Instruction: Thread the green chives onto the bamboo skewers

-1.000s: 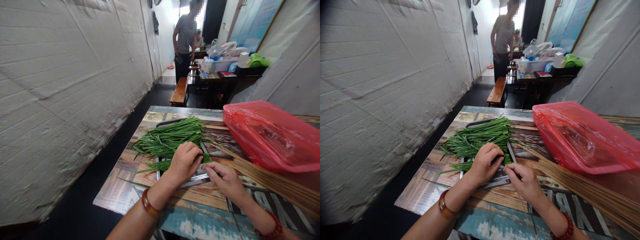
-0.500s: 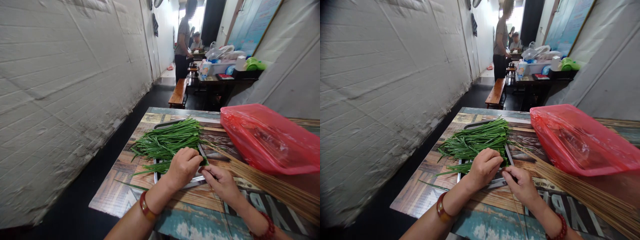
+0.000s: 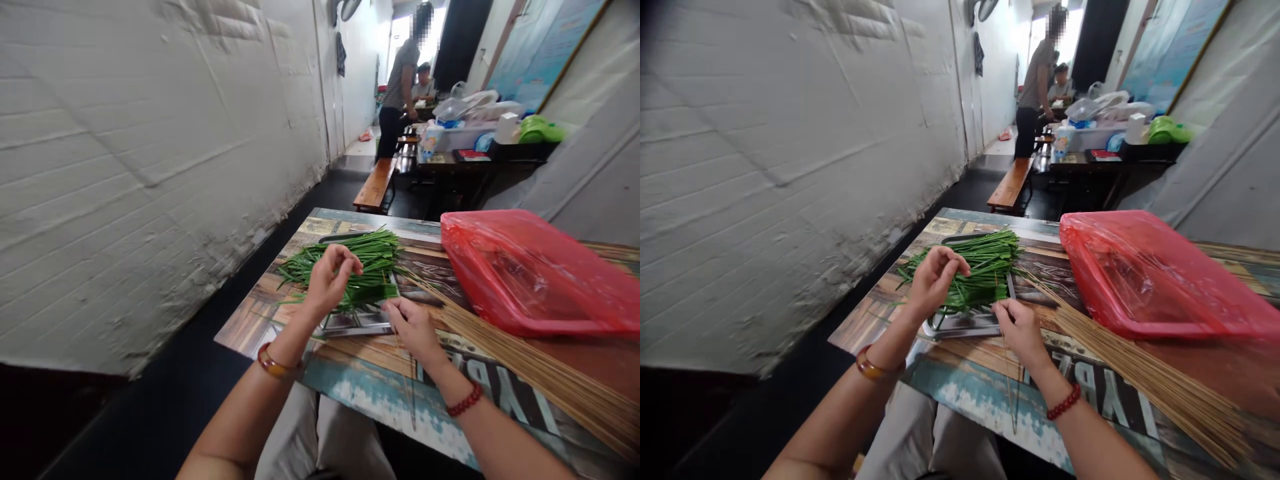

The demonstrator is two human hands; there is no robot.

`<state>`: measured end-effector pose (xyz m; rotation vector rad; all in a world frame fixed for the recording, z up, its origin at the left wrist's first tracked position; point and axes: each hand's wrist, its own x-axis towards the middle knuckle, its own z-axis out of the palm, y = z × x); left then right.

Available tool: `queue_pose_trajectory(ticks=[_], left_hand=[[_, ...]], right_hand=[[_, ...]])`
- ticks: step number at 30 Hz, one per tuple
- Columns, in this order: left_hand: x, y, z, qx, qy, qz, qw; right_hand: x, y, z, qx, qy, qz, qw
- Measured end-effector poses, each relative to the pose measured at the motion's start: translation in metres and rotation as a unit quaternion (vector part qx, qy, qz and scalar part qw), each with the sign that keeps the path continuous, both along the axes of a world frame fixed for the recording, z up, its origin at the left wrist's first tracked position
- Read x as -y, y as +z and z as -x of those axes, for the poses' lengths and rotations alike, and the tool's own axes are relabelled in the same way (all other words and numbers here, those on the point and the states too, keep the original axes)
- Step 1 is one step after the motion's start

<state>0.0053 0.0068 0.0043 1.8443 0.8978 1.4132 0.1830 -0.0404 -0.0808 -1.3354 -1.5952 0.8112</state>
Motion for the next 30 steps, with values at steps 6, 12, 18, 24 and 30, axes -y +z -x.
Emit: queue_pose_trajectory(ticks=[6, 12, 18, 24, 30], left_hand=[[0.025, 0.046, -0.008, -0.066, 0.120, -0.073, 0.988], [0.047, 0.049, -0.018, -0.219, 0.171, -0.032, 0.960], [0.050, 0.024, -0.018, -0.181, 0.151, 0.098, 0.967], [0.046, 0.025, -0.022, -0.179, 0.143, 0.132, 0.964], [0.045, 0.028, -0.027, -0.190, 0.136, 0.150, 0.961]], right_hand=[[0.000, -0.004, -0.004, -0.005, 0.014, -0.037, 0.999], [-0.001, -0.010, -0.007, -0.002, 0.025, -0.056, 0.998], [-0.006, -0.012, -0.007, 0.026, 0.009, -0.065, 0.998], [-0.007, -0.012, -0.005, 0.034, 0.003, -0.071, 0.997], [-0.005, -0.010, -0.006, 0.037, 0.004, -0.082, 0.996]])
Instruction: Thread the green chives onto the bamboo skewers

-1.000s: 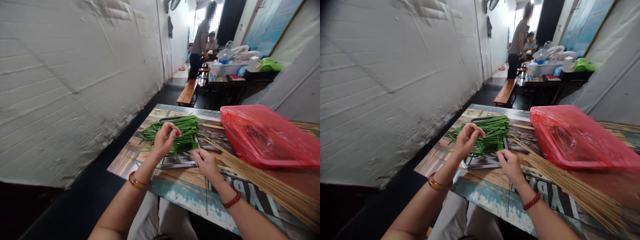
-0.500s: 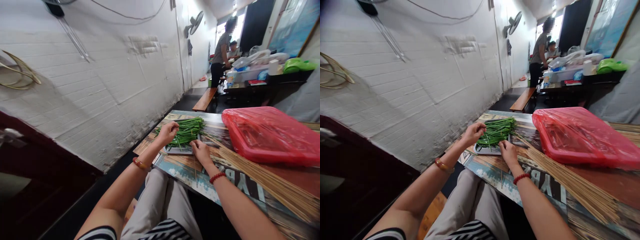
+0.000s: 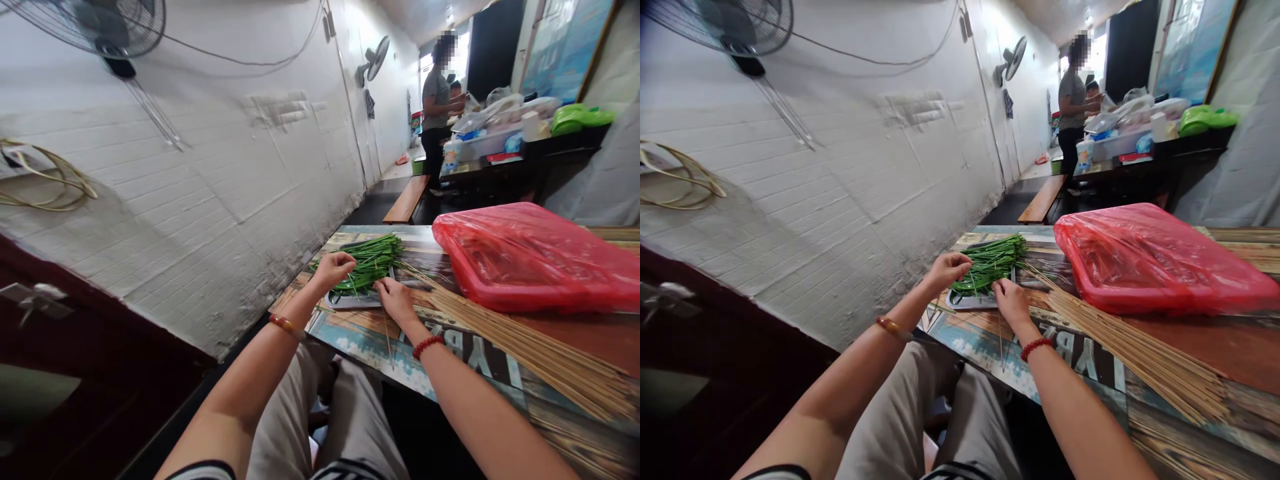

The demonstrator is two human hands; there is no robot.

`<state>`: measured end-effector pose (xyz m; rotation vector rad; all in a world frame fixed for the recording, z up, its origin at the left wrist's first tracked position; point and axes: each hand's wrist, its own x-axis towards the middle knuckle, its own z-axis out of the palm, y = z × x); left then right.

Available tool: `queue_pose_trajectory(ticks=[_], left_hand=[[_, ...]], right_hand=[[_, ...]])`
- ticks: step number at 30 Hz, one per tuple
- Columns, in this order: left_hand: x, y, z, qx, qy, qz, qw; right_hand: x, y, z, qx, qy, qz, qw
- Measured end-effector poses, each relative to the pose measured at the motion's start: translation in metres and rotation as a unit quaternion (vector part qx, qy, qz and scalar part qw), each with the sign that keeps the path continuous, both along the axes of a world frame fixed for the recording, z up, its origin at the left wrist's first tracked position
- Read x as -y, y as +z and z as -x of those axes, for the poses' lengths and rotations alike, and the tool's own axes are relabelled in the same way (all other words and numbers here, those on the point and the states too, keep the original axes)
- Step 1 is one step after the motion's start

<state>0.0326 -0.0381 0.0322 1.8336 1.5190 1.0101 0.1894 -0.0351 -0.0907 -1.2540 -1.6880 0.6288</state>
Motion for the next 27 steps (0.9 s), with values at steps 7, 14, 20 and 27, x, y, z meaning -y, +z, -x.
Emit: queue_pose_trajectory(ticks=[7, 14, 20, 27], left_hand=[[0.000, -0.010, 0.005, -0.005, 0.010, 0.011, 1.000], [0.002, -0.011, 0.010, -0.005, 0.030, -0.001, 1.000], [-0.002, -0.017, 0.008, 0.008, 0.027, 0.006, 1.000], [-0.012, -0.020, 0.007, -0.003, 0.023, 0.011, 1.000]], right_hand=[[0.002, 0.000, -0.001, 0.008, -0.004, -0.006, 1.000], [0.004, 0.001, 0.001, 0.010, -0.013, -0.008, 1.000], [0.007, 0.000, 0.000, 0.020, -0.012, -0.012, 1.000], [0.005, -0.001, 0.000, 0.016, -0.024, -0.010, 1.000]])
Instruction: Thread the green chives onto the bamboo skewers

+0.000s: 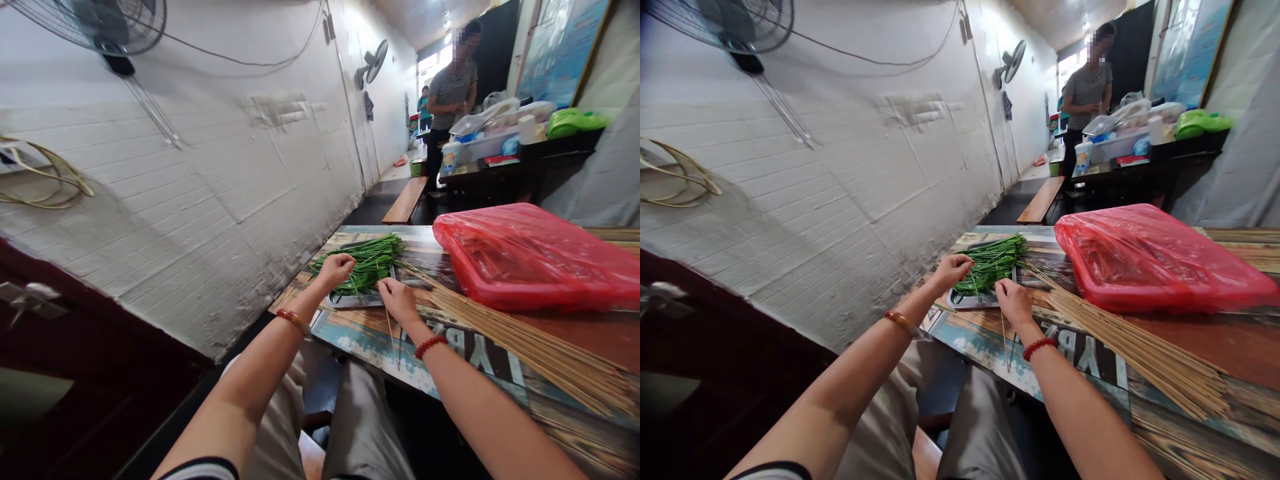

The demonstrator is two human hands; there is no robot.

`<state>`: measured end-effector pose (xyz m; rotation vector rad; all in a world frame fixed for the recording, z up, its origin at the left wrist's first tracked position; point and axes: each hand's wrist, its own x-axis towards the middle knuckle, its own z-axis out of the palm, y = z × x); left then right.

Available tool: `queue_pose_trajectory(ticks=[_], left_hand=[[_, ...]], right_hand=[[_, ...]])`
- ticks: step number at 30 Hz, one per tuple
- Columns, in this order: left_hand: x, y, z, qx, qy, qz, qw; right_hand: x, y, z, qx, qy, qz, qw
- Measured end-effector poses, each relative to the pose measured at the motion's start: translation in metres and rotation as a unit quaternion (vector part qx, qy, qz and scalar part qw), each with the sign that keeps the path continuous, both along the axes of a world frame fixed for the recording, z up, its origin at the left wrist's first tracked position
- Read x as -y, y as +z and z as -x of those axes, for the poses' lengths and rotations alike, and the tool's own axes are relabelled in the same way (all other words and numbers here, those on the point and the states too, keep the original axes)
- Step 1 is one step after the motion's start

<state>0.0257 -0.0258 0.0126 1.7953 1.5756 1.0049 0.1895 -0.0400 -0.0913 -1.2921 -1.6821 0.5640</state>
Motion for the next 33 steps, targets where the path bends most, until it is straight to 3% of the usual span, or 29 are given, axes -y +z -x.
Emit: queue_pose_trajectory(ticks=[13, 22, 33], left_hand=[[-0.004, -0.015, -0.001, 0.032, 0.001, 0.013, 0.999], [-0.010, -0.017, -0.023, 0.017, -0.023, 0.019, 0.999], [-0.003, -0.021, -0.002, 0.013, 0.001, 0.000, 1.000]], right_hand=[[0.008, 0.002, 0.002, 0.045, -0.001, 0.000, 0.999], [0.011, 0.008, 0.001, 0.059, -0.016, 0.007, 0.998], [0.019, 0.007, 0.005, 0.072, 0.009, -0.015, 0.997]])
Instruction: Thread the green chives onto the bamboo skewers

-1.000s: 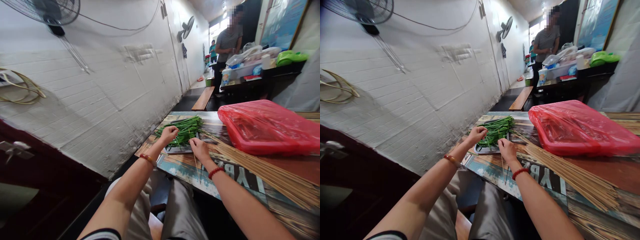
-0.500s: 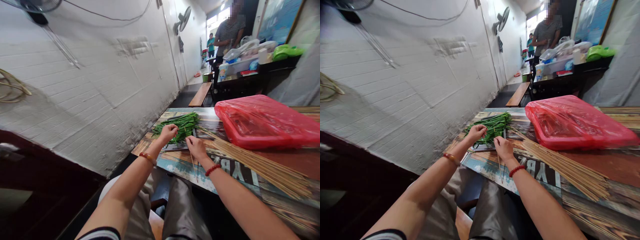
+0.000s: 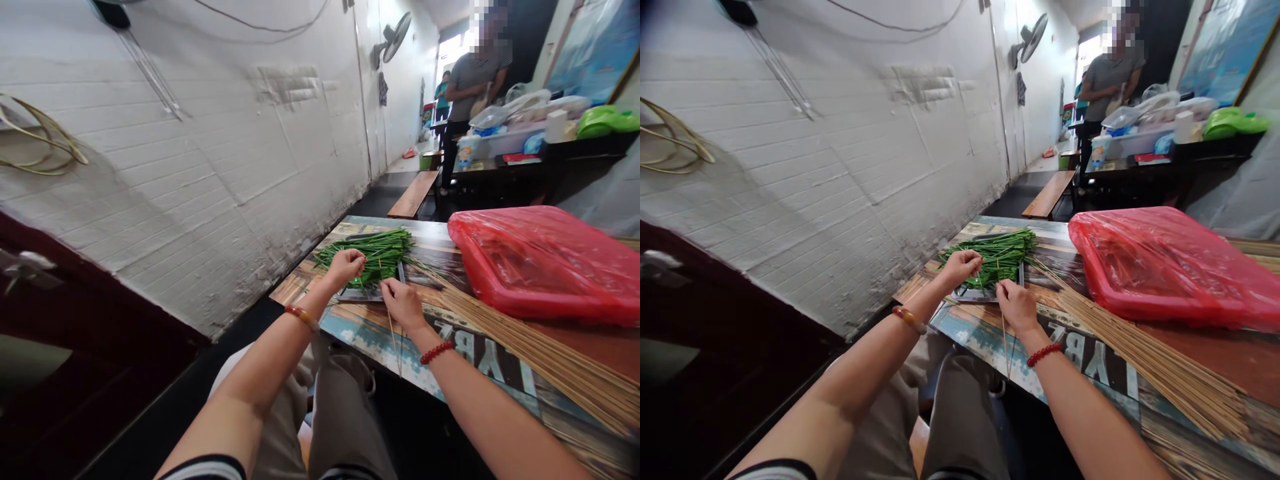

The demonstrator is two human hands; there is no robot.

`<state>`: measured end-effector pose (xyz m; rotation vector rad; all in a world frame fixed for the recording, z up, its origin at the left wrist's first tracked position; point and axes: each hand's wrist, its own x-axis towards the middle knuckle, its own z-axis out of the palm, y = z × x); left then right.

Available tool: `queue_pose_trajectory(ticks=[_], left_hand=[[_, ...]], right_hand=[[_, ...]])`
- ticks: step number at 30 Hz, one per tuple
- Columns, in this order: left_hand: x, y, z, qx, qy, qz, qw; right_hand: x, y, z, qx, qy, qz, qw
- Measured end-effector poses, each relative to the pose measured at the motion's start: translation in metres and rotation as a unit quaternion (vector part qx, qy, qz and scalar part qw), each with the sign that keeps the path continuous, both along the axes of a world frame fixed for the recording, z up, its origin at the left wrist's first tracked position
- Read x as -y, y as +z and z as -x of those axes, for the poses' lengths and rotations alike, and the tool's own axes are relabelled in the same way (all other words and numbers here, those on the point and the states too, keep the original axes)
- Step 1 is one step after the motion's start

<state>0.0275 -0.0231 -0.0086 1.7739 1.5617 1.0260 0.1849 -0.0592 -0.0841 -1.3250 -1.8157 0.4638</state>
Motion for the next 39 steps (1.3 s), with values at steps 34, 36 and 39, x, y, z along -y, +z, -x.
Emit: queue_pose_trajectory(ticks=[34, 36, 39], left_hand=[[-0.120, -0.035, -0.001, -0.175, -0.179, -0.147, 0.957], [-0.130, -0.035, -0.001, -0.178, -0.126, -0.152, 0.964], [-0.151, -0.036, 0.000, -0.229, -0.063, -0.156, 0.959]], right_hand=[[-0.015, -0.002, 0.000, -0.166, -0.015, 0.136, 0.977], [-0.015, 0.000, 0.000, -0.159, -0.019, 0.143, 0.977], [-0.016, -0.001, 0.000, -0.154, -0.019, 0.146, 0.977]])
